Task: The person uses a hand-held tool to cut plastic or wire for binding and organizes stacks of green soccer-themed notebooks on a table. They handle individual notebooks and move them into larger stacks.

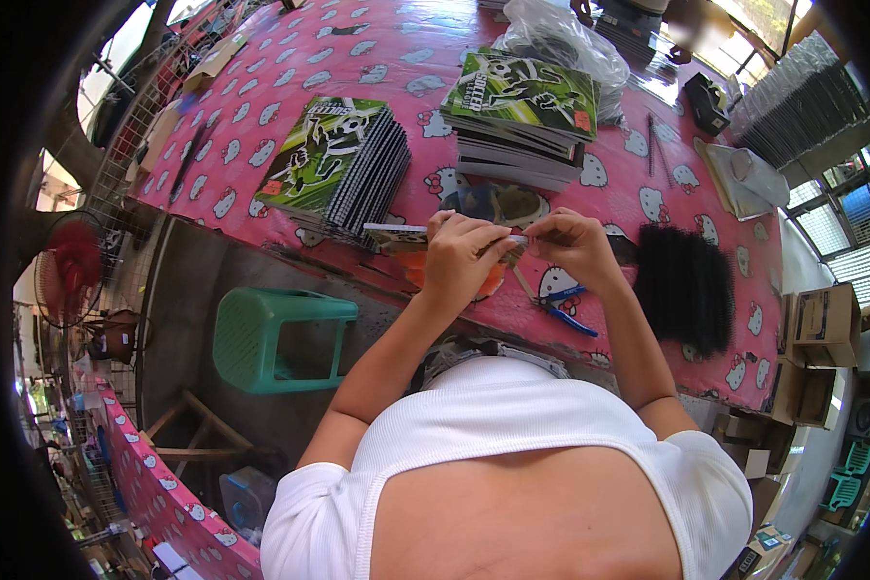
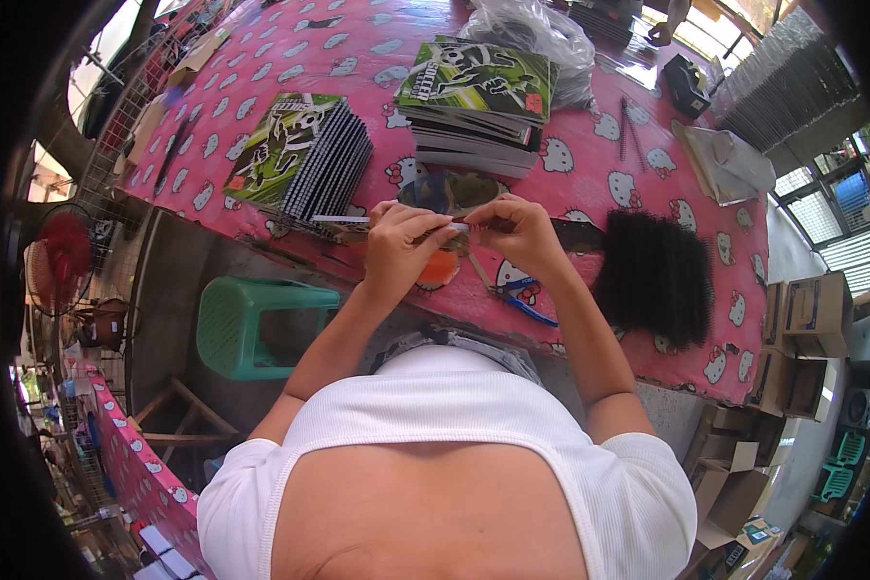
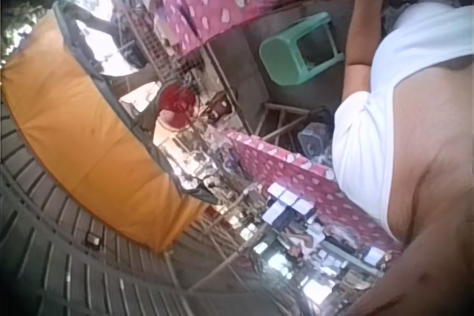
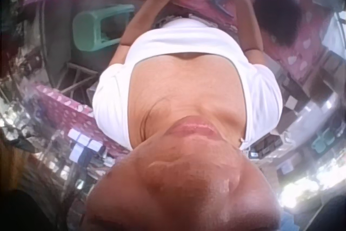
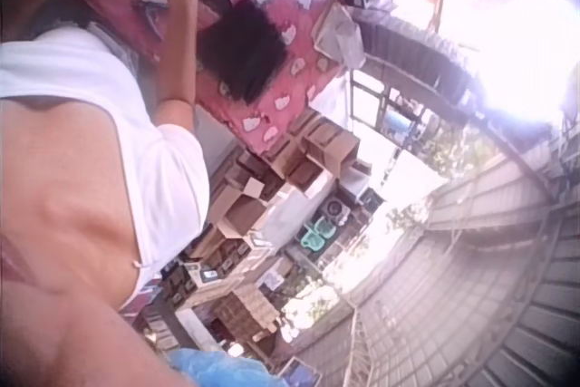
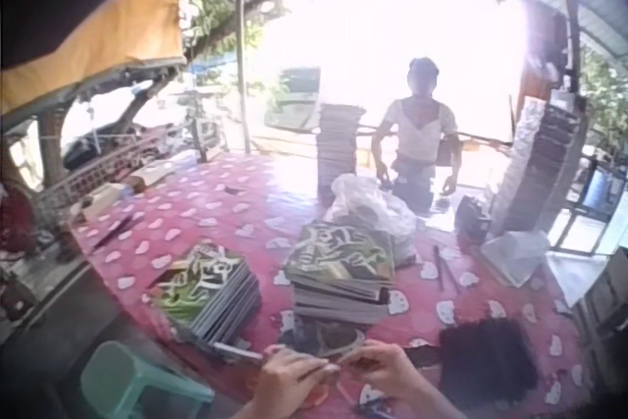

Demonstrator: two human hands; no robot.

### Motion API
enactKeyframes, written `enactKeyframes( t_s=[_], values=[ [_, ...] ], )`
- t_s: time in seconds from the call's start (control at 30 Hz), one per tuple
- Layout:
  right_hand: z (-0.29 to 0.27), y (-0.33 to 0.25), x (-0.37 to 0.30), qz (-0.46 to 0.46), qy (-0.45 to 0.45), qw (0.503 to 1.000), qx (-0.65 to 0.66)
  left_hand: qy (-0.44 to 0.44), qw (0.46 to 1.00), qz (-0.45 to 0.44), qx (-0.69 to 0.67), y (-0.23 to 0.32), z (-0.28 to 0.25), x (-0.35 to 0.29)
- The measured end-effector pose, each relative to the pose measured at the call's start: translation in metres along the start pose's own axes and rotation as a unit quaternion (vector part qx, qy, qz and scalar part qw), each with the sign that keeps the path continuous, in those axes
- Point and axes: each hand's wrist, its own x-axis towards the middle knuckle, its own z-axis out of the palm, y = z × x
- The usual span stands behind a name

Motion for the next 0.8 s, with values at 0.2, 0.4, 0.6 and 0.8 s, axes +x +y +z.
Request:
enactKeyframes(
  t_s=[0.2,0.4,0.6,0.8],
  values=[
    [-0.012,-0.002,0.010,0.059,-0.087,0.994,-0.017,-0.010,1.000,-0.010,-0.017,0.000,0.002,0.002],
    [-0.008,-0.020,-0.001,-0.139,-0.003,0.944,-0.299,-0.028,0.995,-0.033,0.090,-0.003,-0.008,0.004],
    [0.011,-0.021,-0.008,-0.059,0.072,0.974,-0.205,-0.089,0.987,-0.039,0.130,-0.008,-0.015,-0.005],
    [0.016,-0.031,-0.003,-0.095,0.059,0.943,-0.315,-0.073,0.990,-0.030,0.114,-0.006,-0.017,-0.006]
  ],
)
